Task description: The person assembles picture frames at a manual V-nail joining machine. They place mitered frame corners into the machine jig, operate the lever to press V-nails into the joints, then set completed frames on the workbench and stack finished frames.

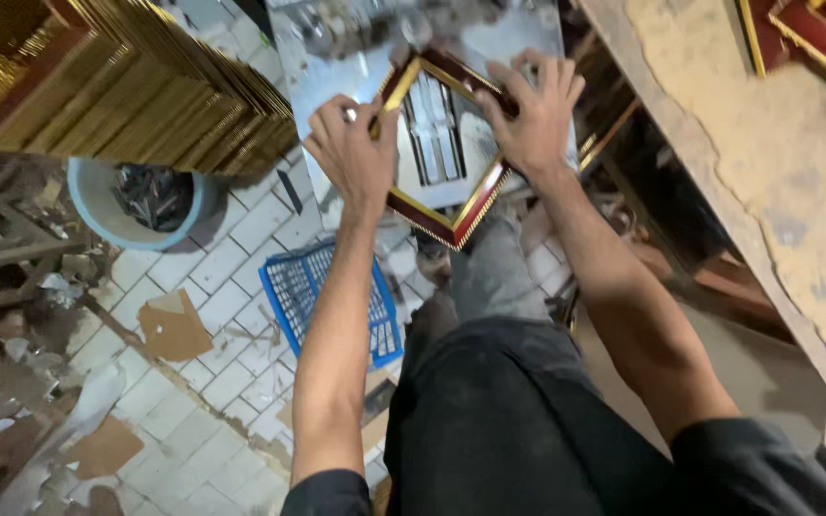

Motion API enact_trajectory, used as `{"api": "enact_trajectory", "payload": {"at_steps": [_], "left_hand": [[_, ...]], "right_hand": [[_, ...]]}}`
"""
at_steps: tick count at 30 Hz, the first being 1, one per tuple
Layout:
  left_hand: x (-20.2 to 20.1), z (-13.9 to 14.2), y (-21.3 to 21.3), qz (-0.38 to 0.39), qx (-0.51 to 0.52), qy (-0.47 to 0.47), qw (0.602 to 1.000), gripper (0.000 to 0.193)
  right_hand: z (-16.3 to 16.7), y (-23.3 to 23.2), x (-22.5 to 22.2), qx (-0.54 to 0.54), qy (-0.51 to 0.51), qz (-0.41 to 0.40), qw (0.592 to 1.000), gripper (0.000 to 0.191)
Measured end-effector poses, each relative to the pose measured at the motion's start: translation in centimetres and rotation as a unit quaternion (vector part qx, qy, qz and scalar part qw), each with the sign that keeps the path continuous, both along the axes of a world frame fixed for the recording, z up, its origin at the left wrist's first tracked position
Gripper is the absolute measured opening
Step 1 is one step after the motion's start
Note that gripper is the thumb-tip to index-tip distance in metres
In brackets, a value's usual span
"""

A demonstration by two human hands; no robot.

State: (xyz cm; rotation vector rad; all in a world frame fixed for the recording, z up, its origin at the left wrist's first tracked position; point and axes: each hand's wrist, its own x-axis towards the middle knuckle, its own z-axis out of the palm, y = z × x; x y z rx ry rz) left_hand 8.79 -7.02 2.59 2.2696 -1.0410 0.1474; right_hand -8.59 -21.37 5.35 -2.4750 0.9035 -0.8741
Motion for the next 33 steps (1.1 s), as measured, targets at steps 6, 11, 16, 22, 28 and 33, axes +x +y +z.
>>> {"api": "enact_trajectory", "payload": {"at_steps": [6,11,16,22,28,33], "left_hand": [[-8.8,0.3,4.7,0.009,0.089,0.031,0.996,0.030],[-12.2,0.4,7.3,-0.150,0.054,0.078,0.984,0.031],[-7.3,-1.4,7.7,-0.125,0.050,0.034,0.990,0.042],[-3.8,-5.1,4.7,-0.141,0.039,-0.060,0.987,0.046],[-4.4,-6.2,3.5,-0.092,0.111,-0.102,0.984,0.042],[-4.7,-5.4,3.3,-0.071,0.120,-0.113,0.984,0.035]], "right_hand": [[-3.0,9.1,-9.1,0.315,-0.161,-0.229,0.907,0.081],[-1.3,12.5,-18.4,0.481,-0.176,-0.197,0.836,0.041],[1.8,2.0,-24.4,0.163,-0.207,-0.200,0.944,0.045],[3.1,-6.8,-29.0,0.215,-0.032,-0.298,0.930,0.075],[3.9,-3.3,-32.0,0.288,-0.111,-0.416,0.856,0.062],[3.4,-2.5,-29.0,0.026,0.084,-0.338,0.937,0.049]]}}
